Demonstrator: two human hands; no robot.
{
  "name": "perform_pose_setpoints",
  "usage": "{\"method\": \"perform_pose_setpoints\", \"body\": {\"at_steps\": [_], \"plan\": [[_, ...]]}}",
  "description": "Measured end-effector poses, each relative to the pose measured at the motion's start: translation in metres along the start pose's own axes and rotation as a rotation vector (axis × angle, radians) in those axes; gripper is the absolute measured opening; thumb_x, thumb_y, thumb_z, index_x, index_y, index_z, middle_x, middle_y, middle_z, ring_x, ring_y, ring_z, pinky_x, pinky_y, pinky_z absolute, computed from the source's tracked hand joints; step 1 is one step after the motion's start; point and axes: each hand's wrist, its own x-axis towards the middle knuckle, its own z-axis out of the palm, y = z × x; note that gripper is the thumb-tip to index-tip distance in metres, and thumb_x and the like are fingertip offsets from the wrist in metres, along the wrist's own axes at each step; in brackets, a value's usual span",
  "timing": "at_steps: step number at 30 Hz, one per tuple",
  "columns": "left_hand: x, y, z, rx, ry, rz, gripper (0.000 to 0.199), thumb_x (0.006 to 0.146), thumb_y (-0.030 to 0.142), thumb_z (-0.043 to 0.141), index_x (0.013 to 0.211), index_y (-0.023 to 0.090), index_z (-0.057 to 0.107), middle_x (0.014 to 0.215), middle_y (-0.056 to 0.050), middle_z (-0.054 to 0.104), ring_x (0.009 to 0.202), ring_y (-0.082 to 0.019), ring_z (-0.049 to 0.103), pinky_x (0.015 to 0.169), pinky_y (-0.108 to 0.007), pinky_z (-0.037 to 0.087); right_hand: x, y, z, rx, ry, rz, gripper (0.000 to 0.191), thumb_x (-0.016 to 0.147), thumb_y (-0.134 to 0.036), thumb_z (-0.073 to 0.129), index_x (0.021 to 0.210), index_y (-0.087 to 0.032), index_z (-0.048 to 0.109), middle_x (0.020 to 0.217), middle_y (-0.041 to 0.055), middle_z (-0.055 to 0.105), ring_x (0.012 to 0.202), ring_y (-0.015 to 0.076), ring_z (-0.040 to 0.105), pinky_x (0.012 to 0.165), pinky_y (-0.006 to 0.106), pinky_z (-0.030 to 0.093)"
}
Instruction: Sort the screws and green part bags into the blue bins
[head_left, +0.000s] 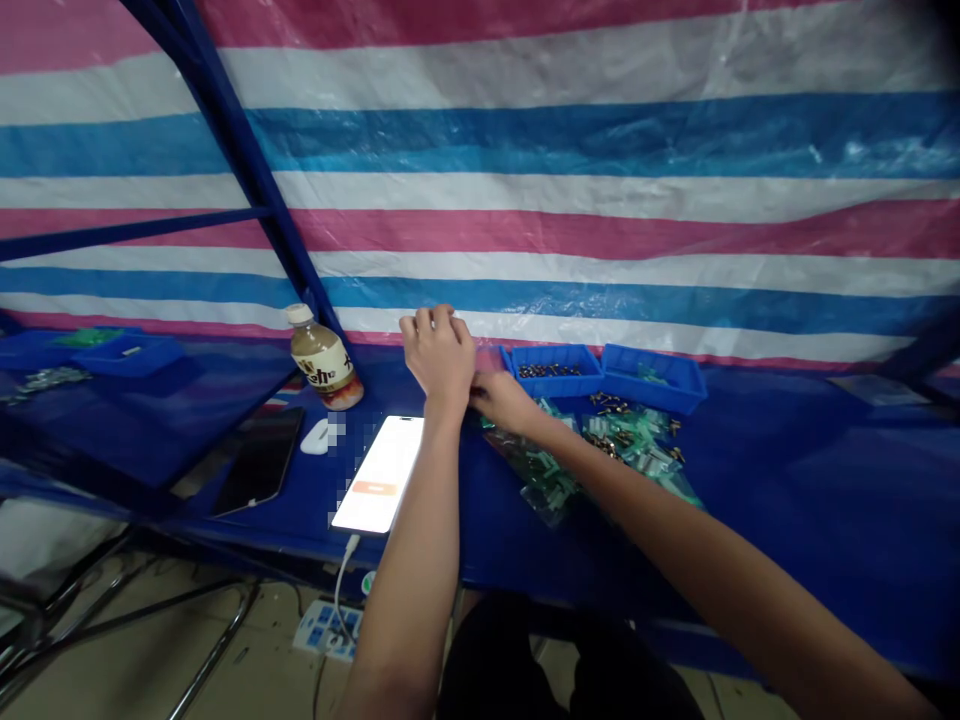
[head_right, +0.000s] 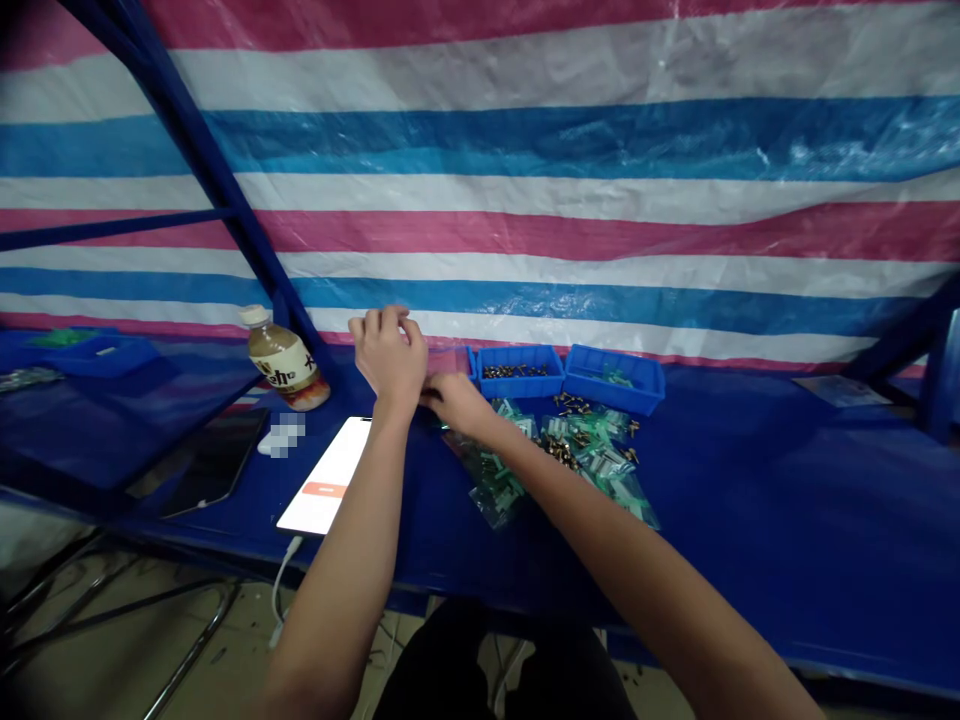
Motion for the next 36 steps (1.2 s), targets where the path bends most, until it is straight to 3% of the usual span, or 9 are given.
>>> {"method": "perform_pose_setpoints", "body": {"at_steps": [3,6,10,12,17,22,31,36], "plan": [[0.001,0.0,0.001,-0.026,0.02,-0.004,0.031,0.095,0.021,0.037,0.103,0.019,0.066,0.102,-0.013,0.063,0.111,-0.031,0.049,0.096,-0.046,0.041,-0.007,0.006,-0.031,0.053,0.17,0.063,0.017,0.086,-0.015,0.06,0.097,-0.018,0.073,0.097,0.0046,0.075,0.085,0.0181,0.067,0.08,0.03,0.05],[-0.002,0.003,0.006,-0.021,-0.005,0.016,0.029,0.094,0.02,0.038,0.102,0.019,0.066,0.102,-0.013,0.062,0.111,-0.032,0.048,0.094,-0.046,0.042,-0.021,0.024,-0.069,-0.129,0.336,0.141,0.018,0.088,-0.022,0.059,0.099,-0.018,0.073,0.098,0.0065,0.074,0.089,0.0204,0.066,0.083,0.033,0.049],[-0.012,0.016,0.013,-0.018,-0.128,0.135,0.026,0.094,0.023,0.042,0.099,0.019,0.067,0.102,-0.014,0.061,0.106,-0.032,0.05,0.088,-0.043,0.045,-0.054,0.049,-0.1,-0.378,0.214,0.145,0.026,0.09,-0.022,0.057,0.111,-0.016,0.07,0.108,0.0111,0.071,0.102,0.0261,0.063,0.091,0.04,0.046],[-0.018,0.026,0.015,-0.036,-0.232,0.258,0.028,0.096,0.028,0.041,0.099,0.019,0.067,0.102,-0.014,0.061,0.104,-0.03,0.051,0.084,-0.04,0.047,-0.074,0.054,-0.101,-0.37,0.147,0.12,0.028,0.091,-0.023,0.054,0.114,-0.017,0.069,0.11,0.0111,0.07,0.103,0.0252,0.062,0.091,0.039,0.046],[-0.035,0.051,0.015,-0.101,-0.526,0.533,0.038,0.1,0.034,0.034,0.098,0.018,0.068,0.096,-0.01,0.064,0.093,-0.023,0.059,0.076,-0.032,0.047,-0.113,0.042,-0.1,-0.234,-0.062,0.038,0.02,0.093,-0.025,0.053,0.095,-0.02,0.072,0.093,0.0063,0.071,0.09,0.0202,0.063,0.084,0.034,0.046],[-0.049,0.064,0.018,-0.115,-0.751,0.609,0.043,0.101,0.039,0.033,0.093,0.018,0.07,0.091,-0.008,0.069,0.082,-0.02,0.064,0.068,-0.03,0.046,-0.125,0.036,-0.107,-0.138,-0.257,0.203,0.013,0.086,-0.027,0.063,0.087,-0.02,0.073,0.086,0.0039,0.071,0.077,0.017,0.063,0.069,0.028,0.043],[-0.056,0.068,0.022,-0.042,-0.8,0.562,0.046,0.1,0.041,0.032,0.088,0.019,0.07,0.081,-0.008,0.071,0.073,-0.021,0.065,0.064,-0.031,0.044,-0.13,0.036,-0.104,-0.088,-0.341,0.319,0.012,0.085,-0.027,0.065,0.086,-0.017,0.07,0.086,0.0051,0.07,0.076,0.0167,0.062,0.065,0.026,0.041],[-0.056,0.069,0.021,-0.077,-0.729,0.547,0.046,0.1,0.041,0.032,0.086,0.02,0.069,0.08,-0.007,0.07,0.073,-0.021,0.065,0.063,-0.03,0.042,-0.131,0.036,-0.107,-0.059,-0.229,0.322,0.013,0.089,-0.027,0.059,0.086,-0.017,0.068,0.085,0.0051,0.071,0.076,0.0167,0.062,0.067,0.027,0.043]]}}
